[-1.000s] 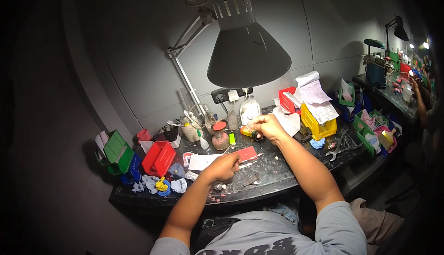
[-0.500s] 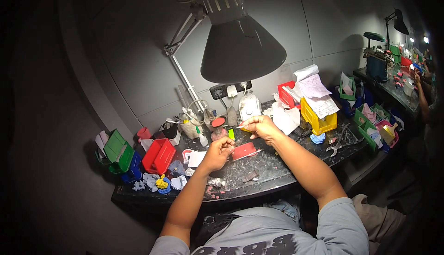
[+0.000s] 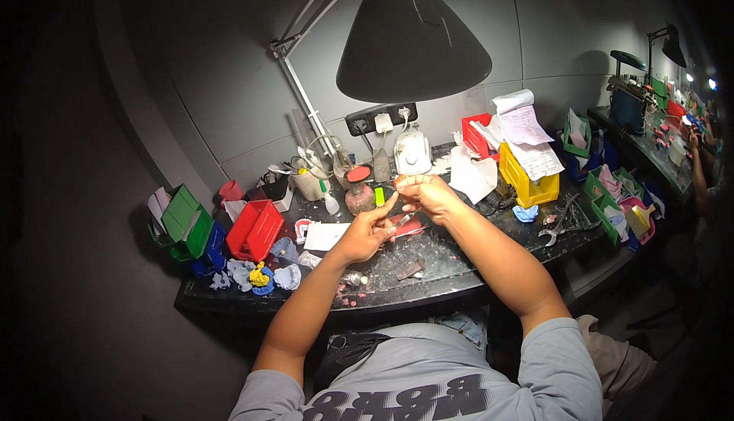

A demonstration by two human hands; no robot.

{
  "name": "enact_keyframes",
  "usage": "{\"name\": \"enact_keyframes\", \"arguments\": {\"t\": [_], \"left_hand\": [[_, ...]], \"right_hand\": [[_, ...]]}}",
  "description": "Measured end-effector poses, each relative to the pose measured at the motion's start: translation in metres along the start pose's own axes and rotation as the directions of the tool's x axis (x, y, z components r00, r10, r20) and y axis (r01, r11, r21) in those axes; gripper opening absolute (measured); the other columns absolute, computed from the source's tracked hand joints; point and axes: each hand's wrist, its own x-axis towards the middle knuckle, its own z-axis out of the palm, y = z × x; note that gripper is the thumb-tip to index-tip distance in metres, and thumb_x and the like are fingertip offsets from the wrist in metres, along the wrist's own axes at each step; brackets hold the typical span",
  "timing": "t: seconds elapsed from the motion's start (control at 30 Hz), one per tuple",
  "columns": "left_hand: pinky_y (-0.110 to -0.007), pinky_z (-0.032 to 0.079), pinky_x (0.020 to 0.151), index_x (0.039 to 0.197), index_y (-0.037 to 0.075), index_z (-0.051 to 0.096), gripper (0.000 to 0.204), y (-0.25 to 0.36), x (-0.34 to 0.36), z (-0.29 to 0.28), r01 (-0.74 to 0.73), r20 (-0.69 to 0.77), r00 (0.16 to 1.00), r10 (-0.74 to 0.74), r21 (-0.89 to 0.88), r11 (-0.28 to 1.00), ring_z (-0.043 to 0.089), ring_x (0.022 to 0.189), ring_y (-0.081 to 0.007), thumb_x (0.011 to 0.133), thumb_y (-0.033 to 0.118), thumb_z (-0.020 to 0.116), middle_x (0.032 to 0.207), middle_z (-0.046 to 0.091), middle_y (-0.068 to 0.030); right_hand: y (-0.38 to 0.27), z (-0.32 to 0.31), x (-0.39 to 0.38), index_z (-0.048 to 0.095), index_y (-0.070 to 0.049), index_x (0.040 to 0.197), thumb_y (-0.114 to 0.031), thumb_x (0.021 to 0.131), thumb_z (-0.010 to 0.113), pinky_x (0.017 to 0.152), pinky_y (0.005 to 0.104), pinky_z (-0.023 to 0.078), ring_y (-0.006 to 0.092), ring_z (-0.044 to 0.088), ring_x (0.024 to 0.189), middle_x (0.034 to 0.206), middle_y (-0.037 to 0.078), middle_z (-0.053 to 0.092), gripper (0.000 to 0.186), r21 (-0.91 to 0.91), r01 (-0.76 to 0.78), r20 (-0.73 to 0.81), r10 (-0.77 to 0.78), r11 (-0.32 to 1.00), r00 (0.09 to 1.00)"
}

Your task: The person uses a sharp hand tool to trim and scrape excess material from a pink dental prosthesis, wipes the item with a white cloth, and handles small paper packets containing dental components on a workbench.

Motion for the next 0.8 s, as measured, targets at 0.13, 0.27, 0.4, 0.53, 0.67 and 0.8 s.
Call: {"name": "enact_keyframes", "arguments": {"t": [0.13, 0.27, 0.4, 0.53, 0.67, 0.8], "left_hand": [[-0.021, 0.045, 0.068, 0.151, 0.008, 0.021, 0.07, -0.002, 0.001, 0.0, 0.017, -0.007, 1.0, -0.017, 0.007, 1.0, 0.051, 0.071, -0.0067, 0.09, -0.006, 0.052, 0.078, 0.054, 0.0002], [-0.021, 0.044, 0.064, 0.15, 0.01, 0.024, 0.07, -0.007, 0.0, 0.001, 0.015, -0.044, 0.999, -0.015, 0.014, 1.0, 0.048, 0.067, -0.0059, 0.09, -0.004, 0.055, 0.075, 0.052, 0.0013], [-0.02, 0.043, 0.064, 0.15, 0.011, 0.027, 0.068, -0.001, -0.001, -0.001, -0.012, -0.069, 0.997, 0.016, 0.057, 0.998, 0.047, 0.067, -0.0055, 0.089, -0.004, 0.055, 0.073, 0.05, 0.0025], [-0.02, 0.045, 0.068, 0.147, 0.007, 0.033, 0.062, -0.003, 0.001, -0.006, -0.012, -0.059, 0.998, 0.017, 0.087, 0.996, 0.052, 0.07, -0.0054, 0.09, -0.005, 0.053, 0.075, 0.054, 0.0023], [-0.021, 0.047, 0.068, 0.142, 0.004, 0.042, 0.054, -0.01, 0.001, -0.009, 0.061, -0.132, 0.99, -0.053, 0.059, 0.996, 0.055, 0.07, -0.0054, 0.09, -0.002, 0.054, 0.076, 0.059, 0.0008], [-0.023, 0.048, 0.063, 0.139, 0.001, 0.045, 0.05, -0.006, 0.003, -0.008, 0.064, -0.205, 0.978, -0.048, 0.071, 0.995, 0.054, 0.064, -0.0059, 0.09, 0.0, 0.054, 0.07, 0.061, -0.0014]], "right_hand": [[-0.001, 0.001, -0.002, 0.065, -0.003, 0.092, -0.004, 0.086, 0.065, 0.057, 0.0235, 0.055, 0.0111, 0.062, 0.069, 0.084, 0.004, 0.066, 0.007, -0.045, 0.017, 0.054, -0.014, 0.999, 0.998], [-0.003, -0.002, -0.001, 0.065, -0.003, 0.093, -0.003, 0.084, 0.066, 0.059, 0.0251, 0.054, 0.0113, 0.062, 0.068, 0.085, 0.004, 0.067, 0.009, -0.133, 0.045, 0.068, -0.036, 0.99, 0.997], [-0.002, -0.004, -0.002, 0.064, -0.002, 0.099, -0.001, 0.084, 0.065, 0.061, 0.0263, 0.053, 0.0117, 0.062, 0.068, 0.085, 0.004, 0.067, 0.016, -0.208, 0.105, 0.056, -0.095, 0.973, 0.994], [-0.004, -0.008, 0.001, 0.063, -0.003, 0.108, 0.003, 0.084, 0.06, 0.062, 0.025, 0.053, 0.0107, 0.059, 0.069, 0.09, 0.004, 0.066, 0.025, -0.215, 0.157, 0.094, -0.14, 0.964, 0.986], [-0.012, -0.002, -0.005, 0.063, -0.006, 0.109, 0.003, 0.082, 0.059, 0.062, 0.0251, 0.054, 0.0101, 0.058, 0.069, 0.091, 0.005, 0.065, 0.028, -0.218, 0.088, 0.033, -0.083, 0.972, 0.996], [-0.013, -0.01, -0.003, 0.064, -0.007, 0.1, 0.001, 0.082, 0.059, 0.062, 0.0273, 0.057, 0.0117, 0.06, 0.068, 0.091, 0.007, 0.065, 0.021, -0.169, 0.048, 0.008, -0.047, 0.984, 0.999]]}}
